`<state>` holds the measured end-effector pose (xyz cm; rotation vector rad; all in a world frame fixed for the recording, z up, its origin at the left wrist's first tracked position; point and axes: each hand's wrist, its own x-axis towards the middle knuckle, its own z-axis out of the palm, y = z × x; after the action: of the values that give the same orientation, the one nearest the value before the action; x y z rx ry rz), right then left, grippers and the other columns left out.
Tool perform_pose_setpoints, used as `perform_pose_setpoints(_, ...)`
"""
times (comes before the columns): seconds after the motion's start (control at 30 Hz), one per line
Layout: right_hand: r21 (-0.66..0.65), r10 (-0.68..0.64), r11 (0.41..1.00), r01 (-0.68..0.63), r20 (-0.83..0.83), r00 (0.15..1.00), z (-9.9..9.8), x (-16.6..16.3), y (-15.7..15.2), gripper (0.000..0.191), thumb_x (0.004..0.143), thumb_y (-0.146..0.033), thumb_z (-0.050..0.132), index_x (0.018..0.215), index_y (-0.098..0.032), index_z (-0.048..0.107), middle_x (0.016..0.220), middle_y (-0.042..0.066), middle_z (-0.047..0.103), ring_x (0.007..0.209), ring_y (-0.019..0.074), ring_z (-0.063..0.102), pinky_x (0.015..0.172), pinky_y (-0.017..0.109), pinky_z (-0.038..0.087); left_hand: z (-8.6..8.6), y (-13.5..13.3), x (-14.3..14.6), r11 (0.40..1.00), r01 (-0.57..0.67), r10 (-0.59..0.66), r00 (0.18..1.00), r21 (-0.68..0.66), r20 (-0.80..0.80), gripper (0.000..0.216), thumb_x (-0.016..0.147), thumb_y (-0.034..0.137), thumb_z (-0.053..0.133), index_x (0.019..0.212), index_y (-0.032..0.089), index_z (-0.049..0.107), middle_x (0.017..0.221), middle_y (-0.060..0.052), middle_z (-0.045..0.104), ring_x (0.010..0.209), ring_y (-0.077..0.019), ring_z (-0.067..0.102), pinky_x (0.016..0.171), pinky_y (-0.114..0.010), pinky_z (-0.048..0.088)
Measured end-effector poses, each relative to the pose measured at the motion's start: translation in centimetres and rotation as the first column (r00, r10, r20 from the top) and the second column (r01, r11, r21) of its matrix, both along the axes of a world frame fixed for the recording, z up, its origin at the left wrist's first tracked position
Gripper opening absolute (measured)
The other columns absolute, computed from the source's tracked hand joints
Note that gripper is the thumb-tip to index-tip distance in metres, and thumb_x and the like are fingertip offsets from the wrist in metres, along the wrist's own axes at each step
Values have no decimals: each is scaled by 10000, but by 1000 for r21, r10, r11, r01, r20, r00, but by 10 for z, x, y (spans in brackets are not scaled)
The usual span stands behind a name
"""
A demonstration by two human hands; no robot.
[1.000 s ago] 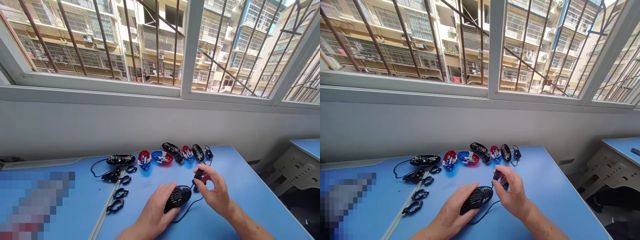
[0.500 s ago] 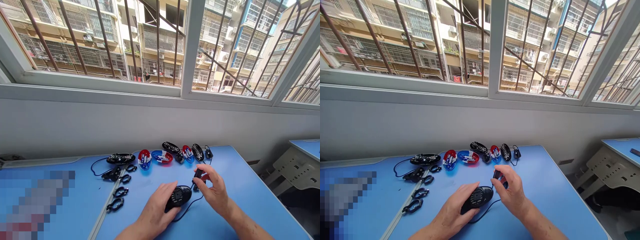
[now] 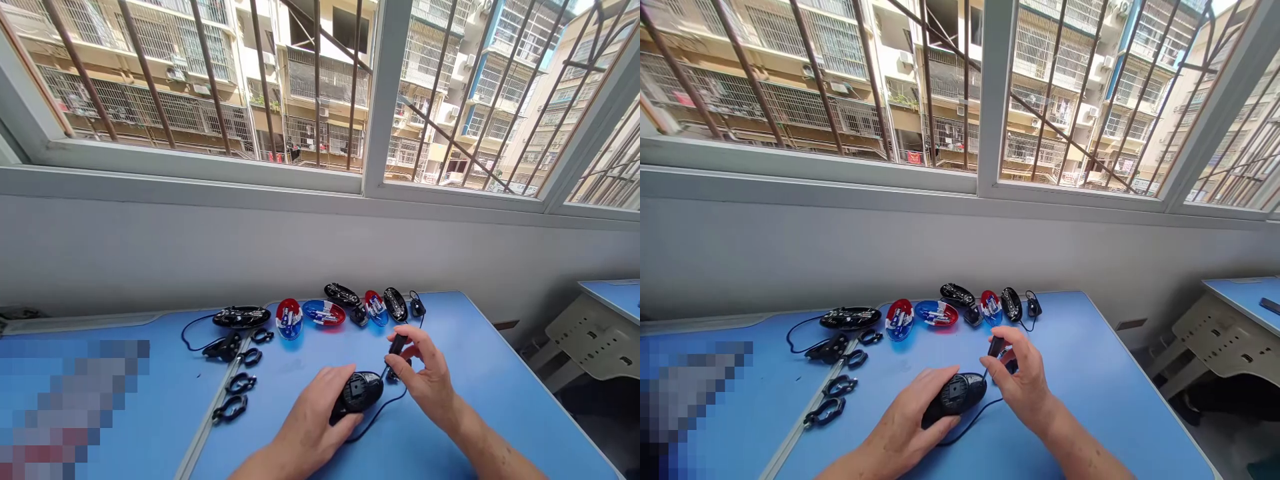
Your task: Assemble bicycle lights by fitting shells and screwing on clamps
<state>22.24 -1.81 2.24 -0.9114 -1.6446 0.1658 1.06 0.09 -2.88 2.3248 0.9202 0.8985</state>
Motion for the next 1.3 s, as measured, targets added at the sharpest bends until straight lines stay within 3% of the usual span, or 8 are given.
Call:
perform_pose_setpoints(0.3, 30, 25, 999, -26, 26, 999, 7, -1, -3, 304, 863, -134, 588, 1134, -270, 580, 886, 17, 653, 713, 127, 628, 559, 217, 563, 0, -1, 0, 1000, -4, 4, 1000, -17, -18, 520, 739, 151, 604, 1239, 249, 501, 1147, -61, 645, 989, -273, 571, 862, -390, 486)
perform_pose_setpoints(0.6, 8, 97, 995, -98, 68, 993, 8, 1, -3, 361, 884, -101, 510, 1203, -265, 540, 992, 53, 684, 815, 158, 651, 598, 250, 575, -1, 0, 0, 1000, -11, 10, 1000, 19, 19, 519, 734, 169, 608, 1238, 245, 514, 1096, -58, 665, 939, -262, 593, 820, -366, 506)
perform_pose_setpoints(0.93, 105, 22, 994, -32, 92, 996, 10, -1, -4, 279, 875, -134, 581, 1123, -262, 593, 881, 40, 614, 713, 147, 566, 540, 252, 533, -4, 1, 0, 1000, -19, 19, 1000, 10, 8, 536, 729, 163, 614, 1250, 241, 515, 1133, -68, 658, 985, -275, 587, 860, -391, 502)
perform_pose_setpoints(1.3, 20, 171, 984, -175, 120, 978, 16, 2, -4, 392, 900, -103, 497, 1241, -291, 543, 972, 45, 701, 821, 174, 621, 604, 282, 552, -2, 1, -1, 999, -28, 28, 1000, 21, -2, 504, 741, 185, 616, 1236, 239, 534, 1134, -78, 675, 977, -282, 609, 853, -387, 510)
